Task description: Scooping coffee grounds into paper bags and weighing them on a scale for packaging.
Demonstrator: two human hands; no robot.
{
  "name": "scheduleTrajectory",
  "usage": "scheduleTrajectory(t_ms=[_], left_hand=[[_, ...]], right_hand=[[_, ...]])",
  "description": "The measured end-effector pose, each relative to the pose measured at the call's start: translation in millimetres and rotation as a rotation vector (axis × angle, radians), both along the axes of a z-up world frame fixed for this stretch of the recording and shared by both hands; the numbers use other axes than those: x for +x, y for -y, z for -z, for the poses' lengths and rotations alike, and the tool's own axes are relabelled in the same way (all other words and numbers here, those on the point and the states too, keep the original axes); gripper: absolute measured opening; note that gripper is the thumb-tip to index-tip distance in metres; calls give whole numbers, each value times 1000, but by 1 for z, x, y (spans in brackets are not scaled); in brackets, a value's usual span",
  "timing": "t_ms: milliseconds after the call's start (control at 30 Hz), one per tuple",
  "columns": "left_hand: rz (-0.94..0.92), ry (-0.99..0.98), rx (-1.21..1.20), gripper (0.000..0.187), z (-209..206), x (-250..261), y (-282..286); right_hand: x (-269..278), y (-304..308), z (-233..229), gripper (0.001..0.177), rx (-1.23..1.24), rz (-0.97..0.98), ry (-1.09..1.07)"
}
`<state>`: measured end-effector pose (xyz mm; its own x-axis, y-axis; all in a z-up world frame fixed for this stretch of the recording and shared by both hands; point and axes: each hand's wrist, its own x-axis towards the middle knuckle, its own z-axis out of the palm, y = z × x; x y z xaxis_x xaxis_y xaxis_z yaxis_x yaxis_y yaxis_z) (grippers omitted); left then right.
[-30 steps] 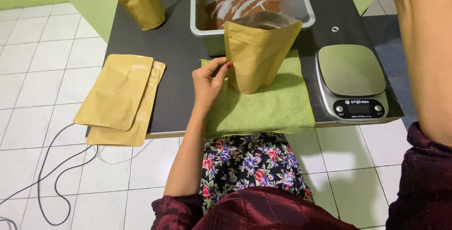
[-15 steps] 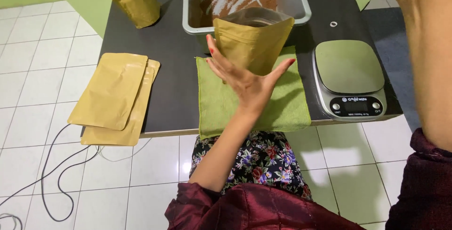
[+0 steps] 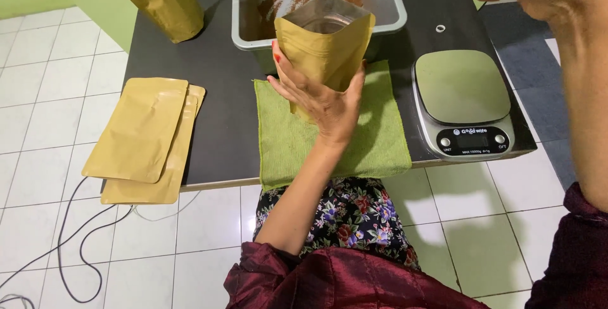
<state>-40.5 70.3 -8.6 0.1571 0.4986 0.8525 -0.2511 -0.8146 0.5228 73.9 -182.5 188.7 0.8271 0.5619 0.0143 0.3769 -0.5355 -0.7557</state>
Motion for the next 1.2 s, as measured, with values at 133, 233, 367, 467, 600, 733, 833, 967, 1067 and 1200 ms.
scheduleTrajectory(t_ms=[133,233,367,467,600,733,833,967,1067,1200], left_hand=[[-32,-149,-105,108,-2,-6,5],[-23,-147,-107,108,-3,-6,4],[-6,-149,-114,111,-3,-5,2],[2,-144,-113,107,-4,-6,2],[14,-148,-111,104,-4,-6,2],[17,-175,-117,116,-3,-9,1],[125,-165,-97,131,-4,-17,-11],[491,-194,-101,150,-1,-45,-39],[624,-326,-230,100,-19,-76,-72],[731,-420,-76,45,-8,-68,-118]], right_hand=[[-14,-56,8,20,25,44,-37],[-10,-56,14,20,42,51,-55],[-14,-63,11,22,-24,-46,2],[-5,-64,19,25,-53,-36,-44],[-43,-80,8,53,-280,12,305],[-54,-72,29,26,-267,-105,1073],[-74,-63,31,32,-262,-112,1445],[-108,-33,48,25,-90,-3,1314],[-146,-17,72,25,3,171,1101],[-173,-31,153,30,59,293,922]])
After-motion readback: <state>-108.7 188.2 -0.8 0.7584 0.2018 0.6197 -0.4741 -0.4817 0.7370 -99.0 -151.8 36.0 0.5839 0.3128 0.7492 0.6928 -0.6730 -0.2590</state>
